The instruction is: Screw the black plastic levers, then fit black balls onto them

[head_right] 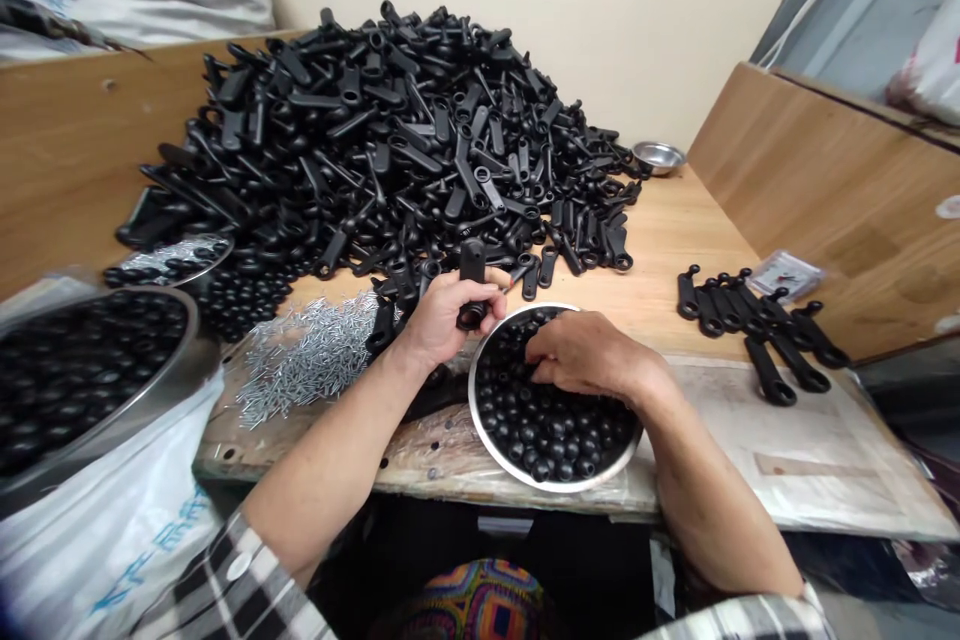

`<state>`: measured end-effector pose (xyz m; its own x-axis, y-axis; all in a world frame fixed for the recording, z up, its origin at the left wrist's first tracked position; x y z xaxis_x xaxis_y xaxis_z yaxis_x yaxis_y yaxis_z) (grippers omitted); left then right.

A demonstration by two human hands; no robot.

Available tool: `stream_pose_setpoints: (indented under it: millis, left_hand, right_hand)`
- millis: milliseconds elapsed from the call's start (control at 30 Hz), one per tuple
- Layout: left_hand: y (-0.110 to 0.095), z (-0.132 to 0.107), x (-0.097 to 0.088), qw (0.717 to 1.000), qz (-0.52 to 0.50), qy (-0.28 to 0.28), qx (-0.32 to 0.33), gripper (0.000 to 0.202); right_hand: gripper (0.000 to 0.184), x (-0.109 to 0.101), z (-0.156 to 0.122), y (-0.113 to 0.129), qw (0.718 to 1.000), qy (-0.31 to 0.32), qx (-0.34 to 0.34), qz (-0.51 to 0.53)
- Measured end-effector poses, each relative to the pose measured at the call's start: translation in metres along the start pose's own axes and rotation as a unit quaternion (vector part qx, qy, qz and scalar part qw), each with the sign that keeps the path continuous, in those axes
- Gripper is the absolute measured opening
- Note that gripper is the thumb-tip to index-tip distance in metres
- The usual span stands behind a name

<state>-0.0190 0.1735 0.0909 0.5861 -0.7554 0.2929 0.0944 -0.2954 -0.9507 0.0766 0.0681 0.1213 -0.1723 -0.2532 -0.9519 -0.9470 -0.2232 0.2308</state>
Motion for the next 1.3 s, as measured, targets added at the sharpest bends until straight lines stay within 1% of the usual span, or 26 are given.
stream_pose_setpoints:
  millis: [33, 100, 167, 200, 267, 300, 367, 400, 467, 600, 700, 767, 833, 867, 933, 1033, 1133, 1300]
  left_hand:
    - [-0.001, 0.000, -0.001, 1.000, -0.002, -0.004, 0.003, 0.021]
    - [-0.003, 0.000, -0.002, 1.000, -0.005, -0.013, 0.013, 0.023]
    - [-0.005, 0.000, -0.004, 0.999, -0.015, -0.026, 0.029, 0.024]
    - [-0.005, 0.001, -0.005, 0.999, -0.025, -0.031, 0.037, 0.024]
    - [-0.005, 0.002, -0.006, 0.997, -0.048, -0.043, 0.043, 0.023]
    - [-0.005, 0.002, -0.007, 0.996, -0.059, -0.047, 0.043, 0.022]
    - [-0.004, 0.002, -0.006, 0.995, -0.072, -0.051, 0.041, 0.020]
    - [-0.004, 0.002, -0.006, 0.995, -0.073, -0.050, 0.040, 0.020]
    - [-0.004, 0.001, -0.004, 0.996, -0.065, -0.042, 0.038, 0.019]
    - [-0.003, 0.000, -0.002, 0.997, -0.057, -0.031, 0.031, 0.024]
    - [-0.001, 0.001, -0.001, 0.998, -0.062, -0.021, 0.022, 0.028]
    - [-0.002, 0.002, -0.002, 0.998, -0.058, -0.015, 0.026, 0.023]
    - [-0.003, 0.001, -0.002, 0.998, -0.051, -0.014, 0.033, 0.015]
    - [-0.003, 0.001, -0.002, 0.998, -0.049, -0.016, 0.036, 0.013]
    - [-0.004, -0.001, -0.002, 0.998, -0.046, -0.017, 0.039, 0.013]
    - [-0.006, -0.004, 0.001, 0.999, -0.042, 0.003, 0.034, 0.016]
    - [-0.007, -0.006, 0.002, 0.999, -0.032, 0.019, 0.027, 0.018]
    - [-0.006, -0.004, 0.001, 0.999, -0.034, 0.013, 0.015, 0.032]
  right_hand:
    - [0.010, -0.002, -0.002, -0.001, 1.000, -0.014, -0.001, 0.005]
    - [0.012, -0.007, -0.003, 0.001, 0.997, -0.068, -0.021, 0.020]
    - [0.016, -0.009, -0.001, 0.012, 0.988, -0.126, -0.081, 0.045]
    - [0.018, -0.008, 0.002, 0.019, 0.981, -0.141, -0.120, 0.054]
    - [0.020, -0.001, 0.010, 0.035, 0.970, -0.137, -0.192, 0.053]
    - [0.020, 0.003, 0.014, 0.041, 0.968, -0.126, -0.213, 0.047]
    - [0.018, 0.010, 0.020, 0.047, 0.969, -0.098, -0.223, 0.034]
    - [0.018, 0.012, 0.022, 0.047, 0.972, -0.085, -0.216, 0.028]
    - [0.016, 0.013, 0.022, 0.043, 0.982, -0.056, -0.180, 0.010]
    - [0.009, 0.009, 0.012, 0.023, 0.996, -0.017, -0.082, -0.022]
    - [0.012, 0.006, 0.002, 0.007, 0.999, -0.004, -0.024, -0.022]
    - [0.016, 0.003, -0.003, -0.003, 1.000, 0.001, -0.004, -0.015]
    - [0.021, 0.000, -0.009, -0.013, 1.000, -0.011, 0.009, 0.000]
    - [0.023, -0.003, -0.013, -0.017, 0.999, -0.027, 0.017, 0.010]
    - [0.025, -0.010, -0.020, -0.025, 0.997, -0.066, 0.032, 0.030]
    - [0.023, -0.017, -0.030, -0.033, 0.992, -0.107, 0.055, 0.046]
    - [0.021, -0.019, -0.035, -0.035, 0.991, -0.103, 0.074, 0.039]
    - [0.019, -0.021, -0.041, -0.036, 0.993, -0.071, 0.093, 0.002]
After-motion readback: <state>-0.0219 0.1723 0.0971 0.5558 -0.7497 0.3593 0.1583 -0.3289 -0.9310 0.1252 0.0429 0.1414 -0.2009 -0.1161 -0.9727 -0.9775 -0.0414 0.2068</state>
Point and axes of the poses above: each hand's wrist, its own z-axis towards the middle knuckle, its own x-axis out of the palm, y = z × x, the point moved 5 cm from there along z, towards the middle knuckle, and after that the axes turned 8 degrees about -x, right-handed, at the moved point
